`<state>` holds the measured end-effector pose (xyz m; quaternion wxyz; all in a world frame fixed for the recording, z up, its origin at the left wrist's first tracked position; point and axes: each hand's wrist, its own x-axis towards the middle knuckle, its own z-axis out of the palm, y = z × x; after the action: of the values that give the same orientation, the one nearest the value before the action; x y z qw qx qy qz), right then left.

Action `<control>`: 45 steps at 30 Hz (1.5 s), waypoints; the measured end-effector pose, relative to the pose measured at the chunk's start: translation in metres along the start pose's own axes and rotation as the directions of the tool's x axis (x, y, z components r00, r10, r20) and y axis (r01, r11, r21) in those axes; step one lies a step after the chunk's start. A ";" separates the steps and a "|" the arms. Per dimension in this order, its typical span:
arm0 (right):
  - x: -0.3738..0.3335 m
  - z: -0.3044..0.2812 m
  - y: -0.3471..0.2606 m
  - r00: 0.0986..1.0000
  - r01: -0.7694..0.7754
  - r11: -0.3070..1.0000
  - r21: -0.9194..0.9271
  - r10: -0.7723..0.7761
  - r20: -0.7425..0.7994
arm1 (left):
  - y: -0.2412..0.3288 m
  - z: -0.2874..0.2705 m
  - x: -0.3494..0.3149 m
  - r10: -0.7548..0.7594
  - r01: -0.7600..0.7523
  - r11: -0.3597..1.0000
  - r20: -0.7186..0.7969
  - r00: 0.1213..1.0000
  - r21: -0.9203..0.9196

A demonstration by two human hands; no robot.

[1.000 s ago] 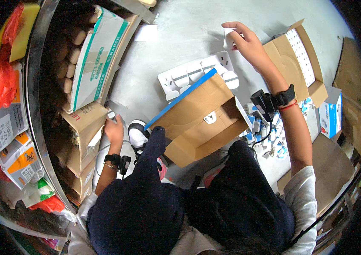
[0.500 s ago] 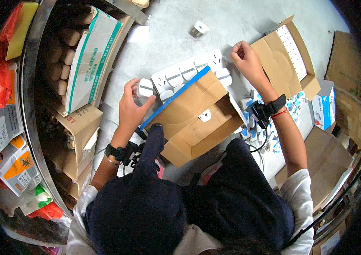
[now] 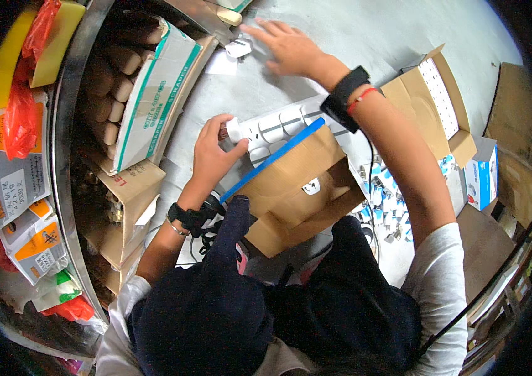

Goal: The person sits on the floor and assembles white electrical adapters by inserting them into a perforated cardboard backing sheet. They handle the adapters and the backing sheet by hand, arranging the items into the designated slots.

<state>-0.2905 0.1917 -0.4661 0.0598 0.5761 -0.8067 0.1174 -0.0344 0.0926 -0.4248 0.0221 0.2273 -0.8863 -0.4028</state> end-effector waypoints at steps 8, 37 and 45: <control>0.037 0.025 -0.031 0.990 -0.129 0.942 0.309 0.106 0.089 | -0.011 -0.004 -0.002 -0.059 0.066 0.978 0.044 0.997 -0.199; -0.143 -0.109 -0.023 0.686 -0.723 0.039 0.690 -0.074 0.723 | -0.021 -0.003 0.014 -0.176 0.530 -0.081 0.535 0.826 -0.844; -0.156 -0.114 -0.030 0.664 -0.748 0.004 0.664 -0.017 0.748 | -0.025 0.012 0.005 -0.278 0.561 0.339 0.489 0.827 -0.755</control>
<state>-0.2158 0.3547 -0.3886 -0.6059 0.2154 -0.6244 0.4434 -0.0314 0.0844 -0.4515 -0.0928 0.3468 -0.4523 -0.8164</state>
